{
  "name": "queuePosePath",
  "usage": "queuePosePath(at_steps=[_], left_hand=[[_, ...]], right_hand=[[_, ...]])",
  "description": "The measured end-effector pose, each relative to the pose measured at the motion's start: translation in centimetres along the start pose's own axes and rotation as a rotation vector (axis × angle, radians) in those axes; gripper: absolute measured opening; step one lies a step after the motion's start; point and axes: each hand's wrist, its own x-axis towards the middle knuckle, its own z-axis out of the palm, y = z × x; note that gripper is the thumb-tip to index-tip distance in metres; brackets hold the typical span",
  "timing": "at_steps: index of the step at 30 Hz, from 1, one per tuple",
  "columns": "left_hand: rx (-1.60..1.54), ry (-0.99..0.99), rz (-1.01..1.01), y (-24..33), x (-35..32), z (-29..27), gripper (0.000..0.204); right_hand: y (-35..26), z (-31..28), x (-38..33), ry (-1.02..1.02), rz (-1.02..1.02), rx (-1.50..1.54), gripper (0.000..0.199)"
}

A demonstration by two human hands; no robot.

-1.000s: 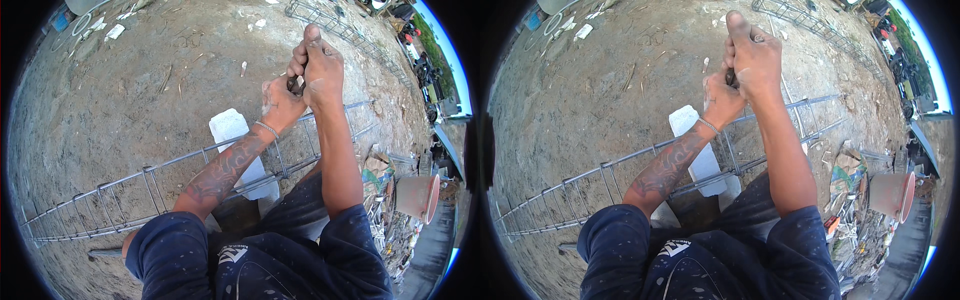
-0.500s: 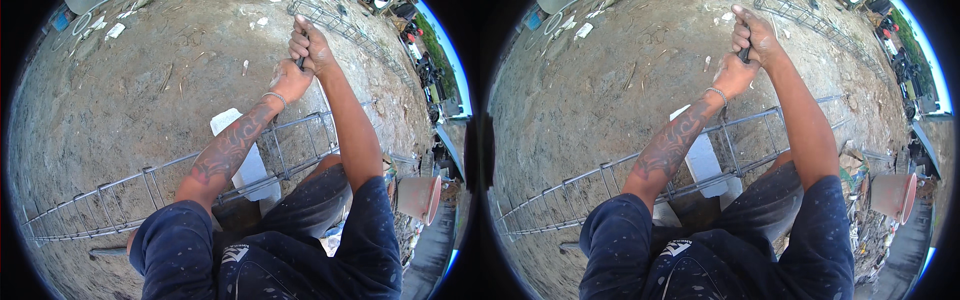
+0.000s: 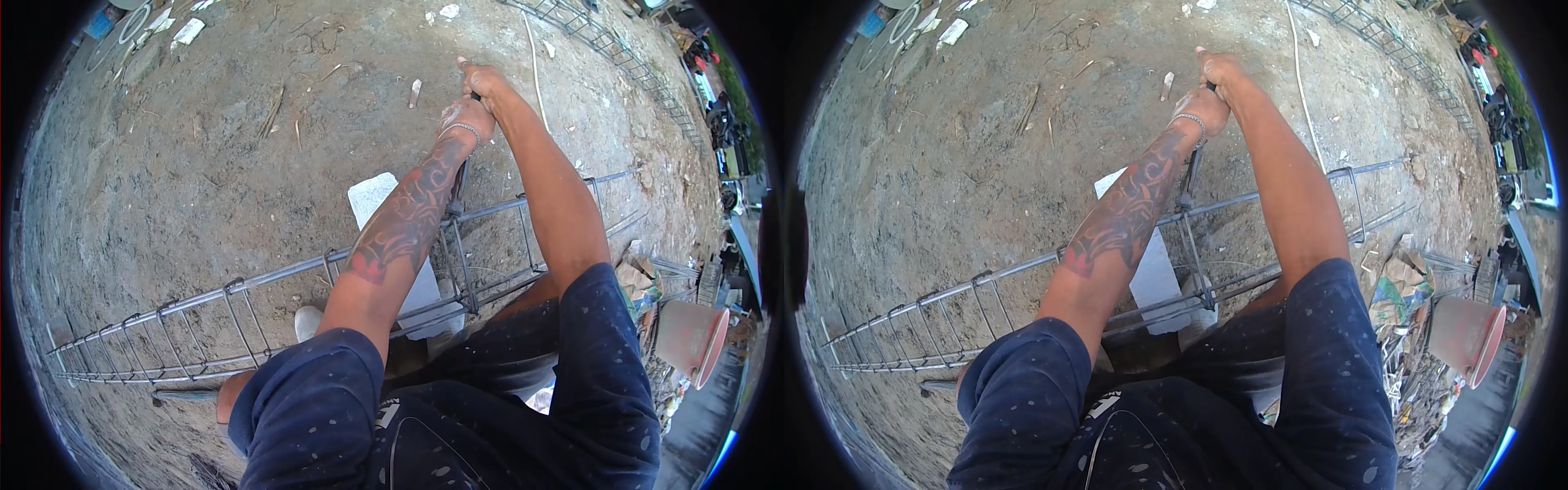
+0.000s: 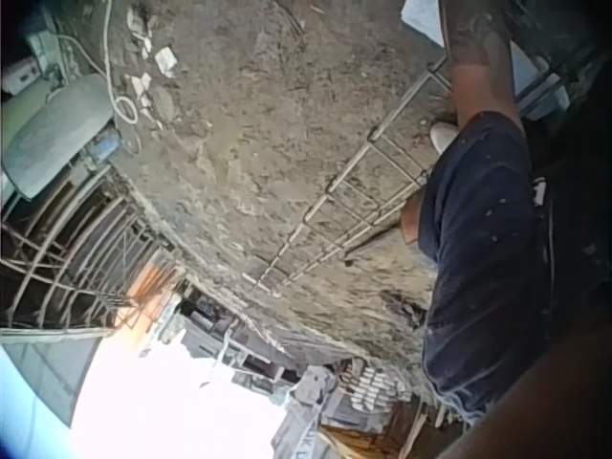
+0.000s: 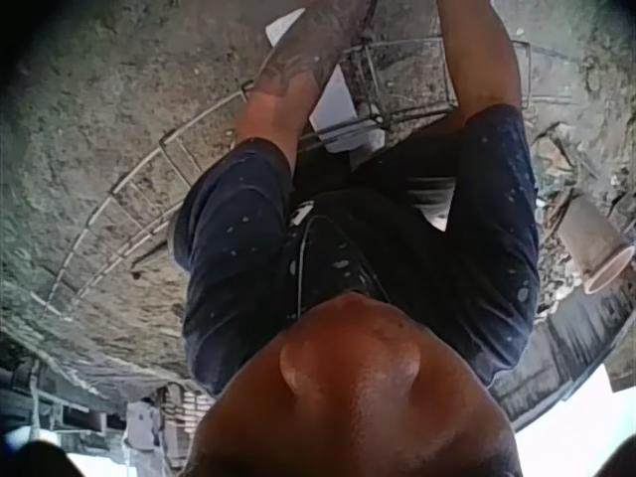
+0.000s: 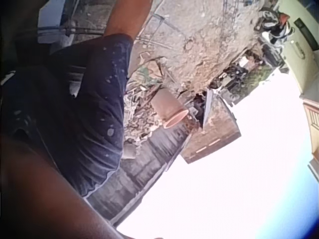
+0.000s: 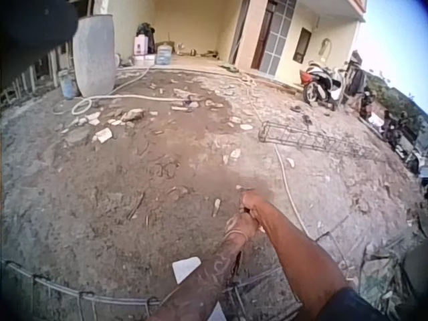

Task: The person wraps tie wire around the joints of a rebar cage by hand and twists and tightens the wire using pliers.

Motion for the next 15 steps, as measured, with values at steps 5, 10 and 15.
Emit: queuePosePath(at_steps=[5,10,15], left_hand=[[0.003,-0.143,-0.059,0.3,1.0,0.5,0.040],[0.053,-0.054,-0.062,0.4,-0.1,-0.1,0.037],[0.054,0.100,0.129,2.1,-1.7,-0.7,0.042]], right_hand=[[2.5,-0.9,4.3,-0.030,0.030,-0.187,0.042],[0.9,-0.4,0.7,0.005,0.017,-0.041,0.027],[-2.8,-2.2,-3.7,0.255,-0.462,-0.781,0.030]])
